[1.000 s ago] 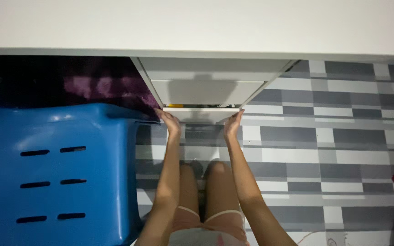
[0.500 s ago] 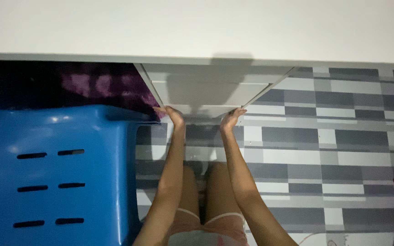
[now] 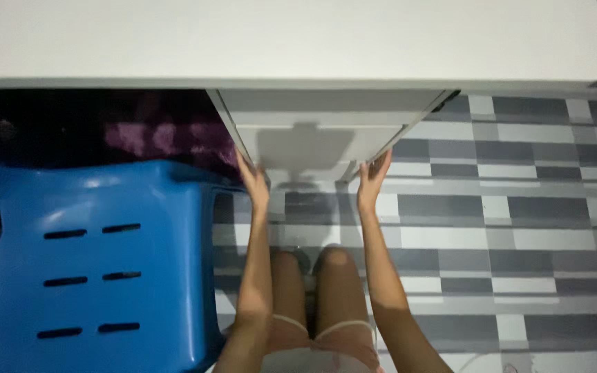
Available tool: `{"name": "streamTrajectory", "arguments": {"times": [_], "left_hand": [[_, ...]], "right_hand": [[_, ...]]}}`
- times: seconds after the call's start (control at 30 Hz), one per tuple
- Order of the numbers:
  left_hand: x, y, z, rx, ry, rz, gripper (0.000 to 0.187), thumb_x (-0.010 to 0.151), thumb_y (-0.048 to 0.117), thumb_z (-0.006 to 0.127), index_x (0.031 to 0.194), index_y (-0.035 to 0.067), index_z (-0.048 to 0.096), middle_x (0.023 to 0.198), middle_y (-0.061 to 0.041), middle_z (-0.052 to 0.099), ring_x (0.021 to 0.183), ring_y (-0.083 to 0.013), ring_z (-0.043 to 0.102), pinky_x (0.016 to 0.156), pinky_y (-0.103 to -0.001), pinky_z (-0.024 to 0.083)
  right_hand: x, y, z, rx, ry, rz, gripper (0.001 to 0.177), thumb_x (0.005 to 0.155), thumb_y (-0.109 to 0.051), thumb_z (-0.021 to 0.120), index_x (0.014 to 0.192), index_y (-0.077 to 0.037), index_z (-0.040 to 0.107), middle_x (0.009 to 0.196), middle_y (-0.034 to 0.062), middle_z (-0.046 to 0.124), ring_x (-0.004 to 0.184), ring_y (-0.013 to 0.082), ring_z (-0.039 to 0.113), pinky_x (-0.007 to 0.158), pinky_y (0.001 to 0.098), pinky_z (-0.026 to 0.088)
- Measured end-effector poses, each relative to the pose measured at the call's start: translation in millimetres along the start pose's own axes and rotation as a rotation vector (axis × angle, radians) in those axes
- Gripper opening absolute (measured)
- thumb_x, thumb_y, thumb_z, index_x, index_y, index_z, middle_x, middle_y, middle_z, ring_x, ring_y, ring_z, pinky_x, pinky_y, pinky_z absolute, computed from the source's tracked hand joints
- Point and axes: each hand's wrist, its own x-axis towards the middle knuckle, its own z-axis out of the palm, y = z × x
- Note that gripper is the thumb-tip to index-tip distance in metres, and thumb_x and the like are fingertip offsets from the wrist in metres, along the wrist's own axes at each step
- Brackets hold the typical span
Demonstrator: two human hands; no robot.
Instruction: The person sits on the floor and organizes various electronic accessories from a blue plastic stool into a white drawer. They place a green polka-dotted bag, a yellow box, a white plastic case, a coiled white cable, and a black power adapter into the drawer, then close it.
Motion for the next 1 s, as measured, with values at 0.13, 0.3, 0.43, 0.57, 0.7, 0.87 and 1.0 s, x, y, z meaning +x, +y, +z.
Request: {"name": "streamTrajectory", "arguments": {"times": [0.13,0.3,0.43,0.57,0.7,0.87,1.0], "left_hand": [[24,-11,8,-0.018,0.213,0.075,0.053,0.1,0.008,0.066,0.149,0.003,0.045,0.147,-0.021,0.055,0.135,-0.0293,0.055,0.114,-0.042,0.045],[29,-4,7,-0.031,0.207,0.038,0.045,0.1,0.011,0.066,0.142,0.001,0.052,0.132,-0.018,0.062,0.12,-0.0253,0.062,0.107,-0.04,0.051],[17,56,-2,0.367,0.228,0.28,0.074,0.093,0.036,0.072,0.151,0.001,0.042,0.153,-0.023,0.042,0.145,-0.0381,0.039,0.12,-0.054,0.029],[16,136,0,0.525,0.104,0.498,0.089,0.1,0.053,0.06,0.162,0.001,0.023,0.171,-0.024,0.016,0.16,-0.0401,0.013,0.129,-0.06,0.007],[38,181,24,0.781,-0.023,0.536,0.094,0.108,0.054,0.057,0.165,-0.006,0.012,0.172,-0.029,0.007,0.163,-0.0428,0.004,0.134,-0.057,0.004],[36,215,20,0.813,-0.047,0.514,0.096,0.105,0.049,0.06,0.164,-0.007,0.009,0.17,-0.032,0.008,0.161,-0.0424,0.005,0.133,-0.054,0.005],[28,246,7,0.811,-0.126,0.489,0.098,0.098,0.046,0.064,0.161,-0.004,0.01,0.168,-0.03,0.009,0.158,-0.0413,0.004,0.129,-0.055,0.004]], "right_hand": [[18,-10,3,0.036,0.097,0.19,0.091,0.088,-0.015,0.079,0.161,-0.007,0.025,0.153,0.0223,0.042,0.142,0.0357,0.047,0.12,0.0474,0.042],[26,-5,8,-0.072,0.148,0.111,0.083,0.086,-0.011,0.085,0.153,-0.003,0.038,0.15,0.0205,0.045,0.138,0.0352,0.051,0.119,0.0471,0.043],[16,-49,6,-0.292,0.11,-0.067,0.098,0.086,-0.017,0.085,0.158,-0.002,0.02,0.158,0.0267,0.026,0.148,0.0413,0.028,0.123,0.0531,0.027],[19,-119,5,-0.441,0.085,-0.461,0.101,0.1,-0.027,0.074,0.168,-0.008,0.002,0.175,0.0257,-0.001,0.165,0.0413,-0.001,0.137,0.0578,0.009],[27,-161,17,-0.621,-0.027,-0.449,0.103,0.104,-0.038,0.068,0.171,-0.009,-0.005,0.178,0.0207,-0.009,0.165,0.0389,-0.008,0.136,0.056,0.0],[30,-183,23,-0.772,-0.1,-0.435,0.111,0.101,-0.051,0.069,0.167,-0.003,-0.006,0.171,0.0265,-0.015,0.16,0.044,-0.014,0.13,0.0613,-0.004],[25,-206,14,-0.801,-0.159,-0.442,0.116,0.097,-0.059,0.07,0.164,-0.002,-0.005,0.169,0.0257,-0.014,0.158,0.0413,-0.011,0.127,0.0641,-0.004]]}}
